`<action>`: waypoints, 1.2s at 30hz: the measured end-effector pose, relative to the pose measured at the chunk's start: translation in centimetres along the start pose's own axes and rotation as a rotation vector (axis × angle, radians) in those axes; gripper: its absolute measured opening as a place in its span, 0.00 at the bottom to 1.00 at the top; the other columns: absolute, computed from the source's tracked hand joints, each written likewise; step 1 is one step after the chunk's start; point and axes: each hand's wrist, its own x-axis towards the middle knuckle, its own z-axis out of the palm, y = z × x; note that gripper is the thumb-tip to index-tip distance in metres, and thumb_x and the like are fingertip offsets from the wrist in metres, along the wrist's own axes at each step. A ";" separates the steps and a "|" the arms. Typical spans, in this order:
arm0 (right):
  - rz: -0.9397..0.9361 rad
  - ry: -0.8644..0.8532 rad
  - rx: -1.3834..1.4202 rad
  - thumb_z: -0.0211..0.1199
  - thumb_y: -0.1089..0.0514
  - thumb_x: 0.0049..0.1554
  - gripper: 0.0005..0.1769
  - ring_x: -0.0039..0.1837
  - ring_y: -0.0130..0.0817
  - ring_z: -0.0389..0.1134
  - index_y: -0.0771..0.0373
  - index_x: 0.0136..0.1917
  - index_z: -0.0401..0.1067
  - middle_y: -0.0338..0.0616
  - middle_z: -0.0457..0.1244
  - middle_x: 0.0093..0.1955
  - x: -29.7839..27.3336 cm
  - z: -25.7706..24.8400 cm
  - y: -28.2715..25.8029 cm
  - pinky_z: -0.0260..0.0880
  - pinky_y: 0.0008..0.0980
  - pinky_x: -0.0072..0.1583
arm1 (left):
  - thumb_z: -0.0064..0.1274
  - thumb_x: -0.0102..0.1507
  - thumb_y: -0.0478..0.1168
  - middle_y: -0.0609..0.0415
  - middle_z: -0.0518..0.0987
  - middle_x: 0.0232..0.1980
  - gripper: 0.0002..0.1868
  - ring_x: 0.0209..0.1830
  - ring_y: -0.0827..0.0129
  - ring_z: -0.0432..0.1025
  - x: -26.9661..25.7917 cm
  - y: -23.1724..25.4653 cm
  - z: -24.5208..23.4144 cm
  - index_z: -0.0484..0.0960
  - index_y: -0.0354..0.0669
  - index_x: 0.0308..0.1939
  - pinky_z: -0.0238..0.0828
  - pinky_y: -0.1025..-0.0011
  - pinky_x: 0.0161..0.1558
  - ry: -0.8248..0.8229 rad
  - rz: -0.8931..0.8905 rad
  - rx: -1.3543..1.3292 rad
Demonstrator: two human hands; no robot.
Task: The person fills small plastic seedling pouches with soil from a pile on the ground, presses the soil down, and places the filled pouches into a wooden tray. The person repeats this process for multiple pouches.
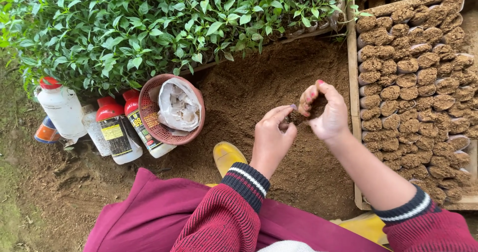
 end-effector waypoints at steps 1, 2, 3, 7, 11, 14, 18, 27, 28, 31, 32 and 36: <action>-0.002 -0.001 0.000 0.50 0.50 0.64 0.21 0.33 0.30 0.56 0.55 0.30 0.61 0.39 0.54 0.27 0.0 -0.7 -0.2 0.53 0.26 0.32 | 0.53 0.55 0.25 0.39 0.82 0.51 0.20 0.51 0.53 0.79 0.1 -0.2 0.1 0.83 0.30 0.52 0.83 0.74 0.44 0.000 0.002 0.000; 0.044 -0.029 -0.227 0.56 0.53 0.63 0.14 0.37 0.31 0.59 0.58 0.36 0.66 0.41 0.59 0.33 0.0 -1.4 -0.4 0.58 0.27 0.35 | 0.53 0.55 0.25 0.39 0.82 0.52 0.20 0.51 0.54 0.79 0.1 -0.3 0.1 0.83 0.31 0.52 0.83 0.74 0.44 0.009 0.007 -0.002; 0.091 -0.057 -0.454 0.62 0.56 0.61 0.08 0.41 0.31 0.63 0.60 0.42 0.71 0.42 0.64 0.38 0.0 -2.1 -0.5 0.63 0.27 0.39 | 0.53 0.56 0.25 0.40 0.82 0.52 0.20 0.52 0.54 0.79 0.2 -0.5 0.2 0.83 0.31 0.53 0.83 0.75 0.43 0.018 0.012 -0.005; 0.241 -0.111 -0.601 0.71 0.64 0.53 0.12 0.44 0.38 0.65 0.68 0.49 0.73 0.49 0.65 0.42 -0.7 -2.4 -0.2 0.66 0.33 0.43 | 0.54 0.54 0.26 0.43 0.82 0.53 0.21 0.44 0.56 0.81 0.2 -1.4 0.7 0.84 0.35 0.52 0.83 0.76 0.37 0.051 0.046 -0.018; 0.147 -0.065 -0.651 0.69 0.70 0.49 0.18 0.45 0.33 0.67 0.67 0.54 0.74 0.45 0.67 0.45 -1.2 -1.4 0.5 0.69 0.30 0.42 | 0.54 0.55 0.27 0.47 0.83 0.54 0.21 0.41 0.64 0.82 0.3 -1.6 0.7 0.84 0.39 0.53 0.81 0.79 0.35 0.044 0.079 -0.034; 0.124 -0.047 -0.670 0.66 0.71 0.47 0.16 0.42 0.29 0.67 0.65 0.50 0.74 0.42 0.66 0.42 -1.5 -0.7 -0.3 0.68 0.26 0.40 | 0.56 0.54 0.30 0.51 0.83 0.53 0.22 0.42 0.66 0.82 0.3 -1.5 0.8 0.85 0.43 0.52 0.81 0.79 0.36 0.066 0.130 0.010; 0.187 -0.051 -0.640 0.64 0.75 0.43 0.13 0.39 0.31 0.66 0.65 0.43 0.74 0.42 0.66 0.38 -2.0 0.5 -1.8 0.65 0.25 0.37 | 0.58 0.47 0.34 0.49 0.76 0.55 0.31 0.46 0.62 0.75 0.7 -0.6 0.2 0.77 0.44 0.57 0.80 0.64 0.48 0.060 0.151 0.159; 0.220 -0.079 -0.677 0.73 0.72 0.46 0.16 0.44 0.36 0.66 0.67 0.45 0.69 0.52 0.67 0.43 -2.7 1.4 -3.0 0.68 0.33 0.44 | 0.55 0.52 0.23 0.46 0.79 0.57 0.29 0.58 0.52 0.76 0.3 -1.9 1.0 0.80 0.41 0.57 0.81 0.68 0.52 -0.015 0.026 -0.165; 0.219 -0.082 -0.678 0.73 0.72 0.46 0.16 0.44 0.36 0.66 0.67 0.45 0.69 0.52 0.67 0.43 -2.4 0.7 -3.1 0.68 0.33 0.44 | 0.55 0.52 0.23 0.46 0.79 0.57 0.29 0.58 0.52 0.76 0.3 -2.3 1.2 0.80 0.41 0.57 0.81 0.68 0.52 -0.012 0.027 -0.165; 0.230 -0.088 -0.681 0.72 0.68 0.52 0.11 0.45 0.39 0.66 0.65 0.44 0.70 0.51 0.66 0.43 -2.1 -0.1 -4.0 0.69 0.38 0.48 | 0.53 0.52 0.24 0.45 0.81 0.53 0.30 0.54 0.56 0.78 0.3 -3.3 1.7 0.82 0.45 0.58 0.80 0.67 0.52 0.012 -0.059 -0.312; 0.195 -0.048 -0.580 0.68 0.64 0.55 0.08 0.46 0.37 0.66 0.63 0.46 0.70 0.49 0.65 0.44 -2.4 0.4 -4.5 0.69 0.37 0.51 | 0.53 0.52 0.24 0.46 0.82 0.53 0.30 0.53 0.59 0.78 0.3 -3.6 1.8 0.83 0.47 0.58 0.80 0.69 0.52 0.000 -0.078 -0.336; 0.047 -0.035 -0.203 0.59 0.55 0.61 0.05 0.48 0.32 0.66 0.58 0.46 0.69 0.42 0.62 0.41 -3.9 3.1 -5.9 0.69 0.33 0.56 | 0.62 0.49 0.28 0.50 0.84 0.50 0.30 0.49 0.65 0.79 0.4 -3.3 1.6 0.83 0.48 0.56 0.80 0.74 0.49 -0.041 -0.122 -0.378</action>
